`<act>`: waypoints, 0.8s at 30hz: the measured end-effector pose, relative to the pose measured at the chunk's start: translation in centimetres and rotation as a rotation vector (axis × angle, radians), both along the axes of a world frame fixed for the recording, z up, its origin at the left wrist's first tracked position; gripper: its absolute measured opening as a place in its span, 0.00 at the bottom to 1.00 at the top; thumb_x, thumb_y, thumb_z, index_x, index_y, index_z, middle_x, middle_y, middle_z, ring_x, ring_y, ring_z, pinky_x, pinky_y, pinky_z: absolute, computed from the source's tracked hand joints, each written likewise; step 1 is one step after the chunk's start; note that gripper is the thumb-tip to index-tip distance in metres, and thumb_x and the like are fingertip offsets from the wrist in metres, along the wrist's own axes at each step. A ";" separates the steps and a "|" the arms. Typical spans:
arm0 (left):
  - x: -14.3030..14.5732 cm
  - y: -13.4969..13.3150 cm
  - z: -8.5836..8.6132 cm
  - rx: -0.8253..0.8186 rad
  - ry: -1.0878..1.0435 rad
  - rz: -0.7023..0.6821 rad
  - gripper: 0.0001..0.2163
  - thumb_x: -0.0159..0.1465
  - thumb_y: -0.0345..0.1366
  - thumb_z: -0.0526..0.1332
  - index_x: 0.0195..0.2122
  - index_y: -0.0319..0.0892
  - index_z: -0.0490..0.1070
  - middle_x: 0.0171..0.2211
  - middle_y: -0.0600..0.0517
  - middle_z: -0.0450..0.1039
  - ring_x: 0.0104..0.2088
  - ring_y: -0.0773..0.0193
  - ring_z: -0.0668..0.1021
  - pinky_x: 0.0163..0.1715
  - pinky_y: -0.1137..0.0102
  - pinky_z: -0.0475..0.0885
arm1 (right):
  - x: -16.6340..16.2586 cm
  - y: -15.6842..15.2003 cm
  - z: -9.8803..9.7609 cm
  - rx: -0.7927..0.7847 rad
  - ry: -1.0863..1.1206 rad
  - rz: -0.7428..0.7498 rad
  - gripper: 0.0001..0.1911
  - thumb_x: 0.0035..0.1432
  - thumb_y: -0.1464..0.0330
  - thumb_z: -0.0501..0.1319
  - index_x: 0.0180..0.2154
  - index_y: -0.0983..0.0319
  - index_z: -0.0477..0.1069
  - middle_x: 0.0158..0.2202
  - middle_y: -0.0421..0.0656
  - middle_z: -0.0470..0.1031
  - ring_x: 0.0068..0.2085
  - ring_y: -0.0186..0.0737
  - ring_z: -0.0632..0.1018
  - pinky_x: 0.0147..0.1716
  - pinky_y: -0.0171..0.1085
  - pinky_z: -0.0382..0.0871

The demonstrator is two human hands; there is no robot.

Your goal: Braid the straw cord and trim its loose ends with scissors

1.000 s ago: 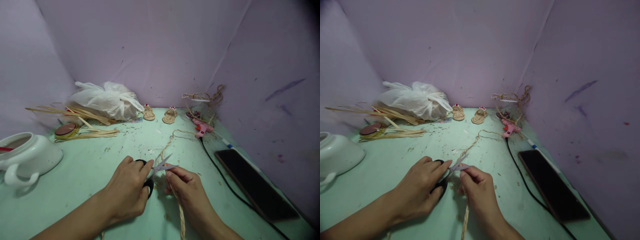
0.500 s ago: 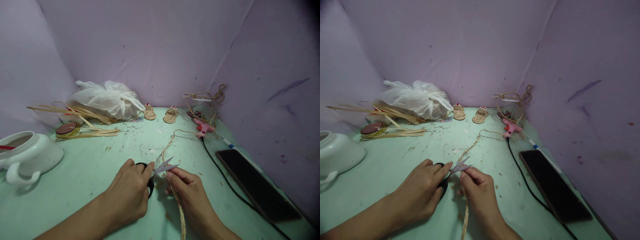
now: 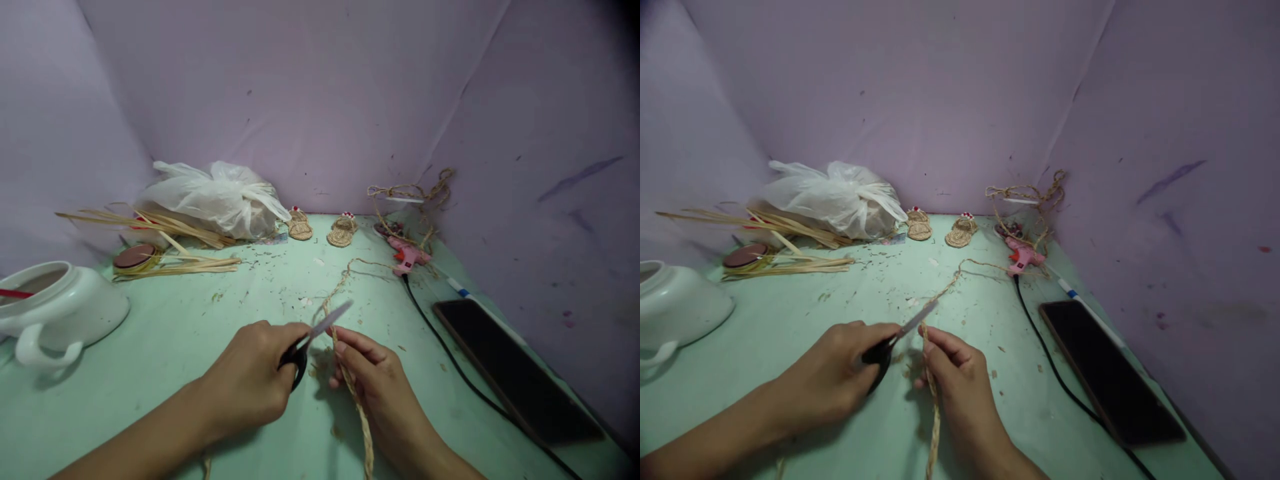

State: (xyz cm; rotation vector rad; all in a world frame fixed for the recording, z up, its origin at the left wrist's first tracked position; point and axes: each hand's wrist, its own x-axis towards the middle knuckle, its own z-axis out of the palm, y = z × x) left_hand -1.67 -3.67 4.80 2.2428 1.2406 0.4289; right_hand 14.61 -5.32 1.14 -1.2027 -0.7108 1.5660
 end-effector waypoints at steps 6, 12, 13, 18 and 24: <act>0.8 0.5 0.0 -0.337 -0.447 0.349 0.10 0.50 0.32 0.58 0.35 0.39 0.66 0.21 0.57 0.66 0.23 0.69 0.69 0.23 0.76 0.63 | -0.2 0.0 0.0 0.022 0.055 0.028 0.14 0.41 0.65 0.66 0.32 0.65 0.71 0.19 0.37 0.69 0.19 0.28 0.67 0.22 0.30 0.63; 1.8 0.0 -0.4 -0.616 -0.709 0.394 0.18 0.42 0.31 0.63 0.36 0.38 0.64 0.23 0.55 0.69 0.24 0.68 0.71 0.24 0.74 0.67 | -0.7 -0.6 0.0 0.035 0.036 0.154 0.16 0.39 0.66 0.68 0.31 0.63 0.64 0.18 0.36 0.71 0.20 0.30 0.71 0.22 0.30 0.63; 1.9 -0.1 -0.4 -0.645 -0.736 0.394 0.18 0.42 0.31 0.63 0.36 0.38 0.64 0.22 0.55 0.68 0.24 0.68 0.71 0.23 0.74 0.67 | -0.8 -0.7 -0.1 0.024 0.037 0.163 0.17 0.39 0.66 0.68 0.31 0.63 0.64 0.18 0.36 0.71 0.19 0.30 0.70 0.21 0.30 0.62; 2.4 -0.7 -0.6 -0.631 -0.749 0.461 0.17 0.42 0.31 0.63 0.34 0.39 0.64 0.20 0.57 0.67 0.21 0.69 0.70 0.19 0.75 0.64 | -1.1 -1.0 0.0 0.007 0.031 0.232 0.17 0.40 0.65 0.66 0.32 0.62 0.65 0.16 0.35 0.68 0.19 0.30 0.69 0.19 0.29 0.59; 2.5 -1.4 -1.6 -0.592 -0.668 0.420 0.14 0.46 0.28 0.60 0.33 0.41 0.59 0.17 0.60 0.64 0.19 0.72 0.65 0.18 0.78 0.60 | -0.2 -0.1 0.5 -0.050 0.178 0.198 0.13 0.42 0.70 0.63 0.34 0.65 0.70 0.29 0.44 0.73 0.28 0.37 0.73 0.27 0.35 0.65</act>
